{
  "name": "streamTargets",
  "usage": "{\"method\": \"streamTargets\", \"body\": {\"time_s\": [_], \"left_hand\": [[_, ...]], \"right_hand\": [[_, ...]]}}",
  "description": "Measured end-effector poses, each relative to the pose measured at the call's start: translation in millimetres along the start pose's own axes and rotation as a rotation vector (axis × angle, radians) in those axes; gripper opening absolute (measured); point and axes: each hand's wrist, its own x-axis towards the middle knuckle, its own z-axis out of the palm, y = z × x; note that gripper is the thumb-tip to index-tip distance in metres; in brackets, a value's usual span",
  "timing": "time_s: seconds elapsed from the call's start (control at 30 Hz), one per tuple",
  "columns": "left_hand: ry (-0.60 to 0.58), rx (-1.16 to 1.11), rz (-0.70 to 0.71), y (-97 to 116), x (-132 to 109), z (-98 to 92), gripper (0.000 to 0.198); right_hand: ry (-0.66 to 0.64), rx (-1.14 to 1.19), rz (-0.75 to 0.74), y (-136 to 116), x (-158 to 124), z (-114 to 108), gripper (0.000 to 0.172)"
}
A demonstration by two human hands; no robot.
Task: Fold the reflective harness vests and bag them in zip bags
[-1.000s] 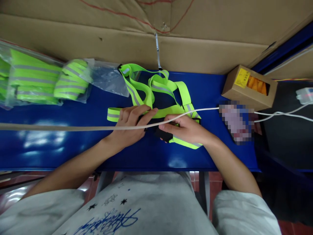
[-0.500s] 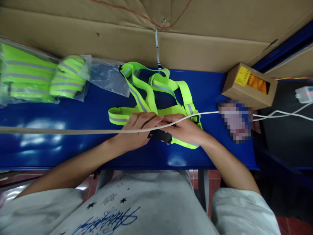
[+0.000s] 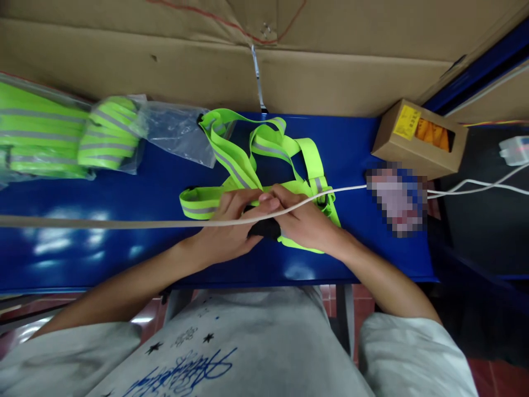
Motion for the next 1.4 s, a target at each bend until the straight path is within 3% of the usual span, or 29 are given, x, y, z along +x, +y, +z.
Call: {"method": "streamTargets", "body": {"time_s": [0.1, 0.2, 0.27, 0.3, 0.43, 0.5, 0.67, 0.8, 0.9, 1.0, 1.13, 1.27, 1.33, 1.4], "left_hand": [[-0.003, 0.125, -0.005, -7, -2, -12.2, 0.072], [-0.016, 0.193, -0.1, -17, -3, -27.7, 0.064], [0.002, 0.219, -0.17, -24, -2, -40.0, 0.059], [0.018, 0.228, -0.206, -27, -1, -46.6, 0.056], [0.054, 0.278, -0.282, -38, 2, -73.8, 0.056], [0.007, 0.312, -0.248, -43, 2, -87.1, 0.062], [-0.161, 0.173, -0.046, -62, -3, -113.1, 0.055], [-0.209, 0.031, -0.071, -78, -6, -128.5, 0.054], [-0.173, 0.033, -0.107, -79, -2, -143.1, 0.06], [-0.125, 0.027, -0.155, -71, 12, -156.4, 0.059], [-0.037, -0.123, -0.264, -67, 30, -160.6, 0.06], [0.05, -0.187, -0.251, -81, 34, -159.7, 0.059], [0.073, -0.159, -0.201, -91, 31, -162.7, 0.059], [0.094, -0.114, -0.18, -100, 28, -167.7, 0.059]], "right_hand": [[-0.127, -0.097, -0.06, -4, -11, -23, 0.034], [-0.229, -0.24, -0.169, -6, -19, -35, 0.085], [-0.194, -0.337, -0.176, -4, -21, -35, 0.109], [-0.149, -0.375, -0.172, -3, -20, -34, 0.105], [-0.013, -0.429, -0.243, 3, -15, -35, 0.047], [-0.024, -0.379, -0.29, 6, -14, -41, 0.039], [-0.033, -0.178, -0.237, 11, -12, -52, 0.038], [0.174, -0.177, -0.135, 16, -6, -52, 0.033], [0.2, 0.023, -0.003, 17, -1, -54, 0.029], [0.134, 0.438, 0.124, 13, 6, -55, 0.032], [0.223, 0.899, 0.075, 1, 17, -53, 0.034], [0.45, 0.91, -0.075, -2, 21, -55, 0.035], [0.407, 0.845, -0.082, 1, 17, -60, 0.039], [0.226, 0.783, -0.033, 4, 11, -67, 0.052]]}}
